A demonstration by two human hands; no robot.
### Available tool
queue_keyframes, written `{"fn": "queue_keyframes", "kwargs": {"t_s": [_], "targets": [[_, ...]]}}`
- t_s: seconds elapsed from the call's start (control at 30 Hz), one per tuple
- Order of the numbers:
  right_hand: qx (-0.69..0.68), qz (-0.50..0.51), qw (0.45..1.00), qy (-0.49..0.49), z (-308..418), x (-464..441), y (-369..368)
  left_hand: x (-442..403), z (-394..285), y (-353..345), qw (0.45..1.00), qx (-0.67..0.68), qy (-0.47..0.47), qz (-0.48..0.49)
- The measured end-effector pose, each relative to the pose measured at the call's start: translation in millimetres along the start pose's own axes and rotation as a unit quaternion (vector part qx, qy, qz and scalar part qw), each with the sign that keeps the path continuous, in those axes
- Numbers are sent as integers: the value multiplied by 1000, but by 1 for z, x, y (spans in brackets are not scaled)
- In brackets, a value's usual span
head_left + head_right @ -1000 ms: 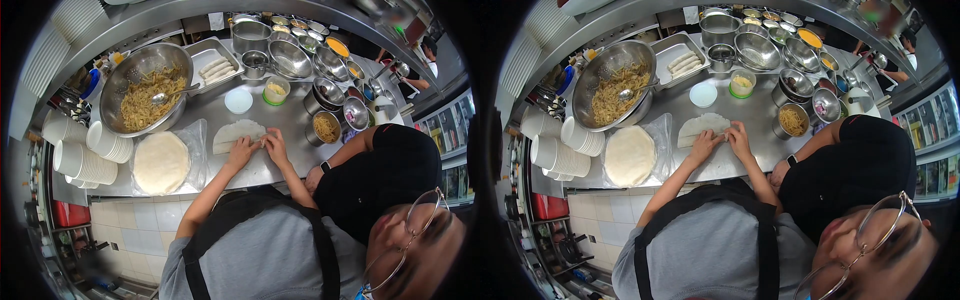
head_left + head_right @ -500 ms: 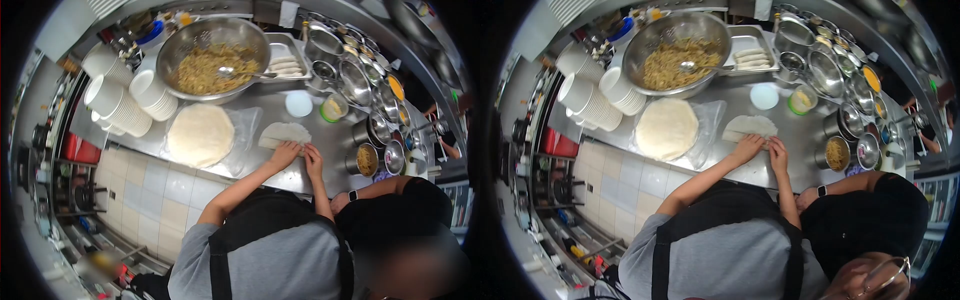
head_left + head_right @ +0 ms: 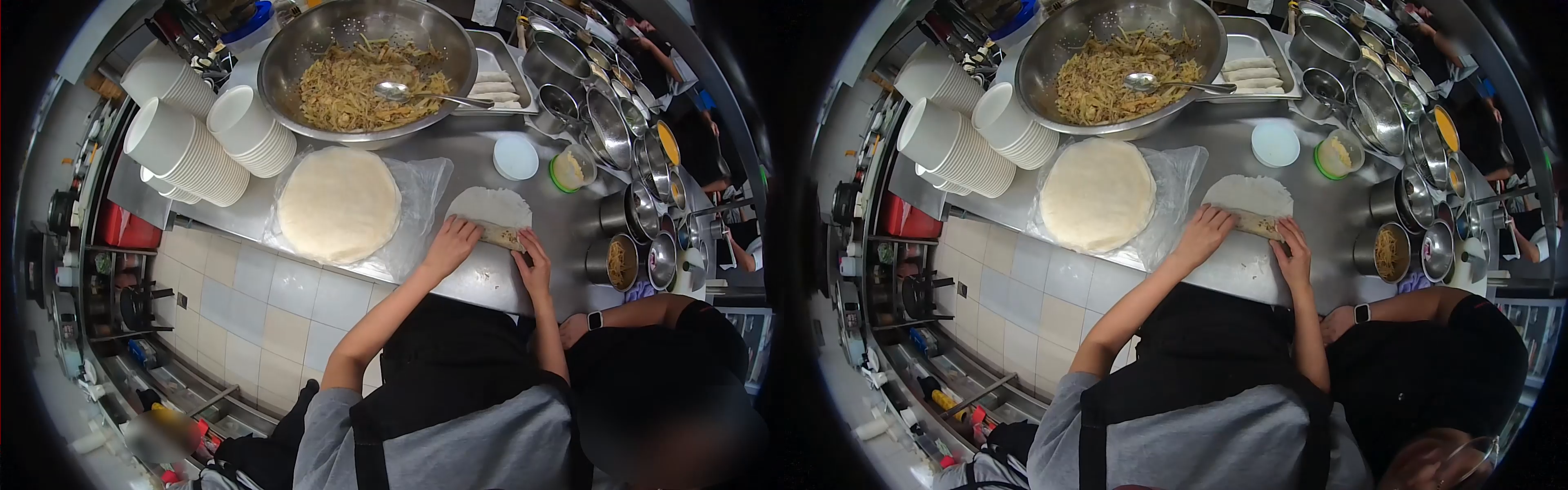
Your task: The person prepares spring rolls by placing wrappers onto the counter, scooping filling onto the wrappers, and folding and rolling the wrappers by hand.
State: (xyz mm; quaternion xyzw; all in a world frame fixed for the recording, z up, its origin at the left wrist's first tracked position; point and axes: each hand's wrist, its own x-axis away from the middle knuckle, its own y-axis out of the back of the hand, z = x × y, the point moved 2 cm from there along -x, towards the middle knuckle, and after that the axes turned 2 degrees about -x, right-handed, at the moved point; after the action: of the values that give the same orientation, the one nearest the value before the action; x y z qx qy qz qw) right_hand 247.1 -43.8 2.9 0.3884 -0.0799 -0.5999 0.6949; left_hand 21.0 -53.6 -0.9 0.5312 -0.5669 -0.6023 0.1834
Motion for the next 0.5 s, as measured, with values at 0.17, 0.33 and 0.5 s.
{"fn": "queue_keyframes", "kwargs": {"t_s": [0.17,0.33,0.5], "targets": [[51,6,999,15,3,-2,0,-8,3,4,998,-30,-42,-21],[82,-31,996,-1,5,4,-1,-4,-3,6,996,-56,-5,-69],[67,-36,997,-18,4,4,-1,3,1,-8,993,-44,83,-71]]}}
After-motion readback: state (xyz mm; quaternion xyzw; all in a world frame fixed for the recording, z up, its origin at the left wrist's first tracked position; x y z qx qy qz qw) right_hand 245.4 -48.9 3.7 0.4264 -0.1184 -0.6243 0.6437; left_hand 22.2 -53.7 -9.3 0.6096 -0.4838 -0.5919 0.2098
